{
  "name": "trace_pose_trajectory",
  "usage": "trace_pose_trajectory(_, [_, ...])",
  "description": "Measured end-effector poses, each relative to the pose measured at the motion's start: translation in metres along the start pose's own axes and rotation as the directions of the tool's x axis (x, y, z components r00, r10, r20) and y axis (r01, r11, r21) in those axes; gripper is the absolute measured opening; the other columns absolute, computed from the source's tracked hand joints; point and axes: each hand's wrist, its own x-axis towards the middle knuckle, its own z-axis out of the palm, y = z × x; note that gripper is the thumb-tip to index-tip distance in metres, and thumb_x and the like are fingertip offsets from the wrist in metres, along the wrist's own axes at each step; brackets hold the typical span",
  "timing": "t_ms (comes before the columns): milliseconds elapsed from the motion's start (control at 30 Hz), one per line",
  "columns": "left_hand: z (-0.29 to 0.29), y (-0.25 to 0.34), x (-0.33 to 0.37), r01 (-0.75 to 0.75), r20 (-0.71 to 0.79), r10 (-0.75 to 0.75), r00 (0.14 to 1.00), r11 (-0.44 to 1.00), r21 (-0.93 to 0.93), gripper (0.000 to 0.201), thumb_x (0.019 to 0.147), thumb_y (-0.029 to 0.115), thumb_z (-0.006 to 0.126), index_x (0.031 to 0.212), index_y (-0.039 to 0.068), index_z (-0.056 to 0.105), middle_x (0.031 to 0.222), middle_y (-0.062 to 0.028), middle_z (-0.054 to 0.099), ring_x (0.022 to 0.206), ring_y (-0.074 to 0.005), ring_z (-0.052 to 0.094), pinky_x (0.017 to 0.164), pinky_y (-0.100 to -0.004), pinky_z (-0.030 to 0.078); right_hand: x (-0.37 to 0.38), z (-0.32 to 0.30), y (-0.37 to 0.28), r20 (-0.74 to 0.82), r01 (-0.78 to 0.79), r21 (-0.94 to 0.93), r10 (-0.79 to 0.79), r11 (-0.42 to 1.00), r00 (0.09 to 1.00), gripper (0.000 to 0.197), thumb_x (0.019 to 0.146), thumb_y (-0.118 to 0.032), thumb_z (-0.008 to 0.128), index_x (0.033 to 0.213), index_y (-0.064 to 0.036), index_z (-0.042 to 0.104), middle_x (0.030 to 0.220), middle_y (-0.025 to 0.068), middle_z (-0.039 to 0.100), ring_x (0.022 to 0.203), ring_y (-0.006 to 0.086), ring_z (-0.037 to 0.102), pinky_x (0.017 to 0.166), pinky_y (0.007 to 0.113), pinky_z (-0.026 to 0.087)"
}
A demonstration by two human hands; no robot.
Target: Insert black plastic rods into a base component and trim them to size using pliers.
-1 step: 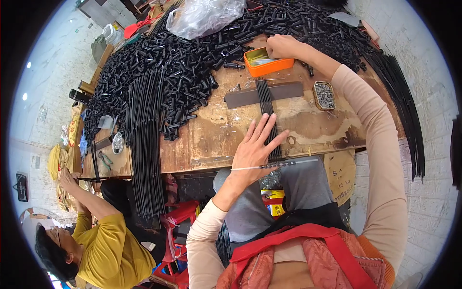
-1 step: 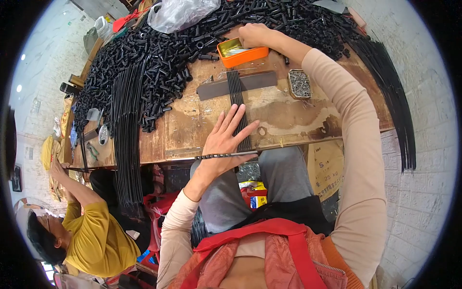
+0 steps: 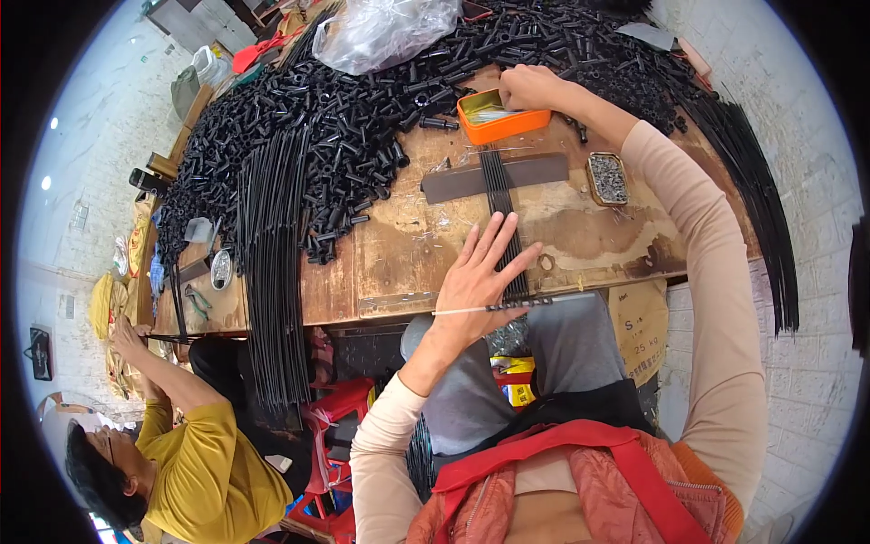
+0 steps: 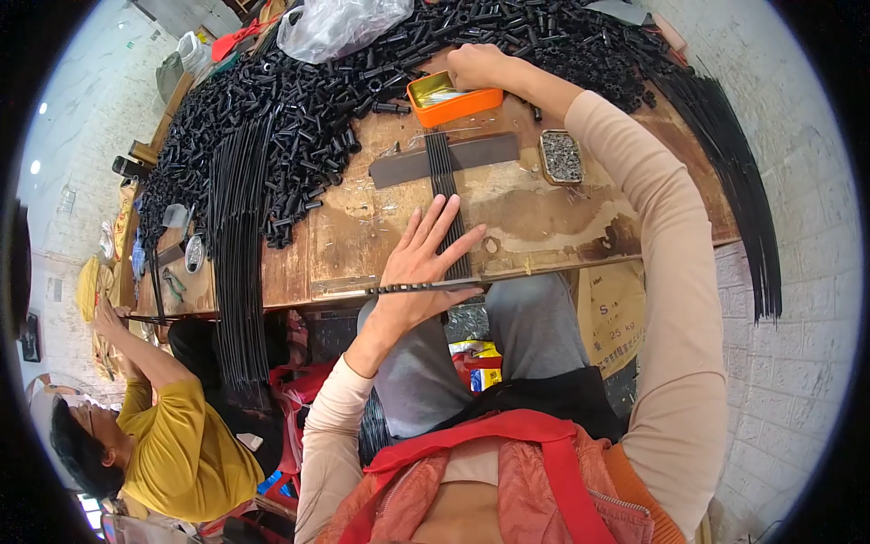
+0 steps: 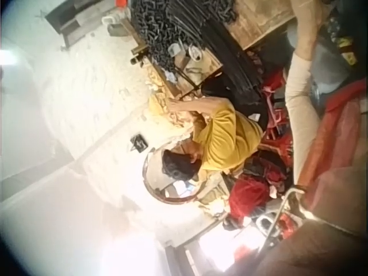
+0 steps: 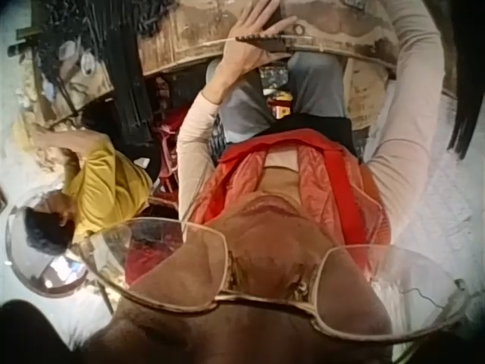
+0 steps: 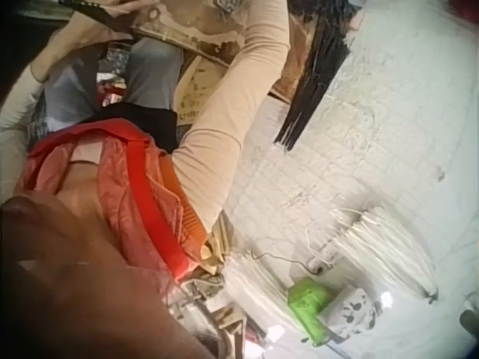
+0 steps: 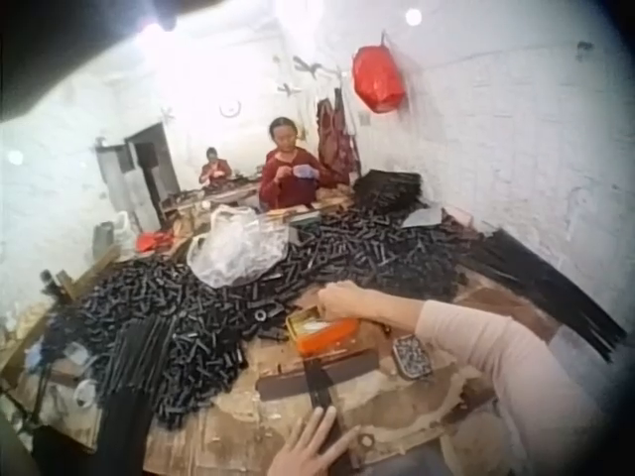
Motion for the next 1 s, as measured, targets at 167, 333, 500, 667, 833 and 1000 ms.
trace_pose_trajectory(167, [0.002,0.001,-0.001,-0.017,-0.075,0.013,0.997,0.998,-0.059,0.074,0.071,0.027,0.075,0.139,0.023,0.048,0.151,-0.0162,0.033,0.142,-0.0333,0.029,0.115,-0.0476,0.026,-0.030,-0.020,-0.024,-0.285,0.043,0.062,-0.023,0.997,0.958,0.016,0.081,-0.017,0.063,0.090,-0.0062,0.070,0.083,0.0163,0.067,0.081,0.0363,0.065,0.070,0.043,0.053])
trace_pose_trajectory(333, [0.004,0.005,-0.014,-0.050,-0.098,0.053,0.994,0.998,0.029,0.076,0.064,-0.001,0.055,0.137,0.021,0.053,0.149,-0.0172,0.038,0.139,-0.0335,0.034,0.114,-0.0462,0.029,-0.093,-0.004,-0.042,-0.312,0.253,0.105,-0.210,0.962,0.927,0.012,0.087,-0.011,0.061,0.096,-0.0042,0.065,0.088,0.0151,0.063,0.084,0.0350,0.063,0.072,0.041,0.050])
trace_pose_trajectory(500, [0.008,0.004,-0.014,-0.062,-0.089,0.067,0.994,0.996,0.062,0.075,0.065,-0.001,0.055,0.136,0.021,0.054,0.147,-0.0169,0.040,0.138,-0.0333,0.037,0.114,-0.0454,0.029,-0.112,0.010,-0.032,-0.264,0.260,0.191,-0.206,0.947,0.942,0.018,0.085,-0.008,0.063,0.102,-0.0057,0.068,0.081,0.0139,0.060,0.080,0.0338,0.061,0.073,0.042,0.050])
trace_pose_trajectory(667, [0.009,0.005,-0.015,-0.050,-0.096,0.054,0.994,0.997,0.051,0.073,0.066,0.001,0.055,0.136,0.021,0.054,0.148,-0.0167,0.040,0.138,-0.0332,0.037,0.114,-0.0455,0.029,-0.113,0.007,-0.041,-0.224,0.351,0.192,-0.307,0.917,0.925,0.029,0.084,-0.005,0.061,0.111,-0.0084,0.069,0.082,0.0127,0.060,0.080,0.0321,0.062,0.073,0.040,0.051])
trace_pose_trajectory(833, [0.008,0.009,-0.011,-0.033,-0.106,0.036,0.994,0.999,0.028,0.062,0.075,0.010,0.058,0.136,0.023,0.055,0.148,-0.0164,0.040,0.138,-0.0328,0.037,0.115,-0.0457,0.028,-0.109,0.008,-0.039,-0.206,0.351,0.178,-0.314,0.919,0.927,0.028,0.083,-0.003,0.061,0.109,-0.0078,0.069,0.083,0.0128,0.059,0.080,0.0325,0.062,0.073,0.041,0.051])
trace_pose_trajectory(1000, [0.010,0.005,-0.011,-0.035,-0.074,0.041,0.996,0.996,0.088,0.059,0.077,0.015,0.060,0.135,0.024,0.055,0.148,-0.0158,0.040,0.138,-0.0326,0.037,0.115,-0.0456,0.028,-0.104,0.012,-0.043,-0.222,0.367,0.174,-0.327,0.914,0.919,0.028,0.082,-0.003,0.061,0.109,-0.0078,0.069,0.083,0.0131,0.059,0.080,0.0331,0.062,0.073,0.041,0.051])
